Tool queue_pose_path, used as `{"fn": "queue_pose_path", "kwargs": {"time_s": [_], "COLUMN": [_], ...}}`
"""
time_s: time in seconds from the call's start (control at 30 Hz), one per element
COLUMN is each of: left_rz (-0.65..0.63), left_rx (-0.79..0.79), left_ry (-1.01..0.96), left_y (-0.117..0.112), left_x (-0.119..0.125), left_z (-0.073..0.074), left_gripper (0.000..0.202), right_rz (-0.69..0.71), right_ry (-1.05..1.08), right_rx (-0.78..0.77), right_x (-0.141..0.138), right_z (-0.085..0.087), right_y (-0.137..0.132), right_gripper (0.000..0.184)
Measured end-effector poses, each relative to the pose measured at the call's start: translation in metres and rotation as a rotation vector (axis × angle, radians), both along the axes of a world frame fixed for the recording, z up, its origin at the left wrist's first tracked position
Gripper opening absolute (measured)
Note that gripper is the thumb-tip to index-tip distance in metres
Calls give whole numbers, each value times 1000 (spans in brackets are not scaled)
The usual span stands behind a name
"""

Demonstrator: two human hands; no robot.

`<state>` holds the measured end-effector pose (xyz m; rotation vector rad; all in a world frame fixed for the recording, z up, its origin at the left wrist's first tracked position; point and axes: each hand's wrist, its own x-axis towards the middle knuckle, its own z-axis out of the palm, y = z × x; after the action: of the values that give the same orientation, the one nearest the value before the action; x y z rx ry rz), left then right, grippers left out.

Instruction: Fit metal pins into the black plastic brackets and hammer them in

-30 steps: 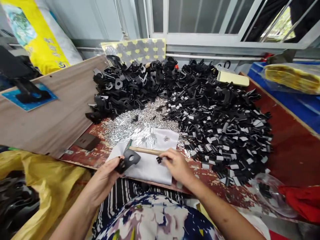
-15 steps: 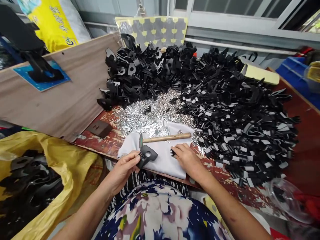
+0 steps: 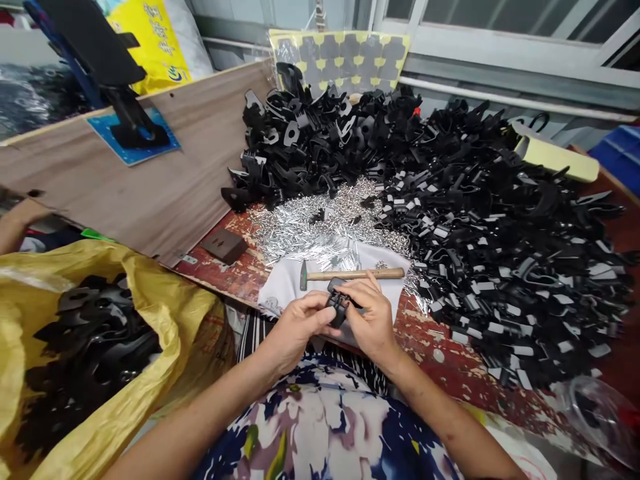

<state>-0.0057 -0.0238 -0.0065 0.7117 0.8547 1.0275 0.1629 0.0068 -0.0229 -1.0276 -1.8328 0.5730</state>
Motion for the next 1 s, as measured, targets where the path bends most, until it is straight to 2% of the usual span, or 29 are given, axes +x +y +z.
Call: {"fn": "queue_pose_path", "kwargs": {"time_s": [0.13, 0.37, 0.57, 0.73, 0.8, 0.87, 1.0], "left_rz": [22, 48, 50, 46, 33, 26, 58], "left_rx": [58, 47, 22, 17, 29, 45, 14], "left_ry": [9, 18, 42, -3, -14, -3, 11], "left_y": [-3, 3, 6, 5, 5, 5, 6], "left_x": [-7, -19, -25, -27, -29, -31, -35], "left_z": [2, 2, 0, -1, -1, -1, -3], "left_gripper": [26, 33, 34, 32, 32, 32, 32], "right_rz": [32, 85, 12, 103, 130, 140, 68], "right_ry": [-4, -53, 64, -93, -105, -78, 49], "right_rx": [40, -20, -174, -3, 4, -56, -205], "right_x": [-5, -10, -21, -26, -26, -26, -29], "right_z": [-2, 0, 0, 7, 7, 5, -1], "right_y": [-6, -10, 1, 1, 0, 1, 6], "right_gripper": [33, 33, 25, 35, 36, 34, 25]}}
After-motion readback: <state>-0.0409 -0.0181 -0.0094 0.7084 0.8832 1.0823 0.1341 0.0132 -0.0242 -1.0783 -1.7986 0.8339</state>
